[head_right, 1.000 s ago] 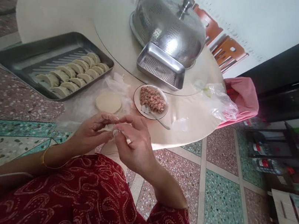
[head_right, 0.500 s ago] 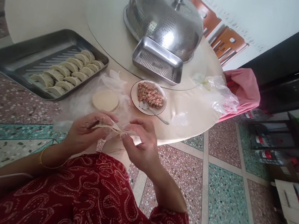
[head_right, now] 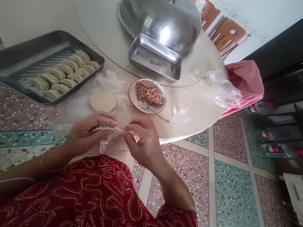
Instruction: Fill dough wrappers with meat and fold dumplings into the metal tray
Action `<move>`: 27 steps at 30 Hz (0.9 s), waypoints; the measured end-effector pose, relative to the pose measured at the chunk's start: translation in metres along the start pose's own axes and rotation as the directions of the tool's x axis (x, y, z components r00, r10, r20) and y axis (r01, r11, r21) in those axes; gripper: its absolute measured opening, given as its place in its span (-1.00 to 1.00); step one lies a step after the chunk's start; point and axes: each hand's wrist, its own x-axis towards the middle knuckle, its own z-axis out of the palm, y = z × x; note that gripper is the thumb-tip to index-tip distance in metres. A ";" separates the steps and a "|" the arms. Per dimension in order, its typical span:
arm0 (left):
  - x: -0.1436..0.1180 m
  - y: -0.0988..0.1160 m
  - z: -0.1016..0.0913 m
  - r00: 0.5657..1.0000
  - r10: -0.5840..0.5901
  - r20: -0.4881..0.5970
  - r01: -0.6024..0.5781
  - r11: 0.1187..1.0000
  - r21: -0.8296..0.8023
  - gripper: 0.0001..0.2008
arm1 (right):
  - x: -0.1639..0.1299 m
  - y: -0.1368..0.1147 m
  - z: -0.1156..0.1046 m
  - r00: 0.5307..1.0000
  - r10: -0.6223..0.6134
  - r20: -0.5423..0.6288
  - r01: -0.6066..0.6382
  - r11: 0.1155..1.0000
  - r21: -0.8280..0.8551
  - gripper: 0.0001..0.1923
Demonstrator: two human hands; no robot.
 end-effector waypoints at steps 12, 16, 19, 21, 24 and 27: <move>-0.001 0.000 -0.001 0.996 -0.085 0.012 0.085 0.995 -0.043 -0.90 | 0.004 -0.004 0.004 0.992 -0.129 0.007 0.129 0.977 -0.168 -0.89; -0.002 -0.002 0.000 0.997 -0.068 0.040 0.069 0.997 -0.033 -0.94 | 0.007 -0.001 0.008 0.999 -0.029 -0.039 0.026 0.995 -0.097 -0.89; -0.002 -0.002 0.002 0.994 -0.085 0.068 0.087 0.996 -0.020 -0.95 | 0.009 0.000 0.008 0.995 0.099 -0.014 -0.098 0.995 0.025 -0.90; -0.001 -0.003 0.003 0.995 -0.072 0.074 0.073 0.997 -0.007 -0.96 | 0.010 0.000 0.008 0.988 0.151 0.017 -0.152 0.985 0.083 -0.90; 0.000 -0.003 0.004 0.997 -0.032 0.074 0.032 0.999 -0.011 -0.94 | 0.012 0.001 0.009 0.983 0.179 0.040 -0.183 0.974 0.135 -0.90; 0.001 -0.003 0.004 0.996 -0.041 0.076 0.042 0.999 -0.018 -0.95 | 0.012 0.001 0.008 0.982 0.186 0.042 -0.190 0.971 0.145 -0.89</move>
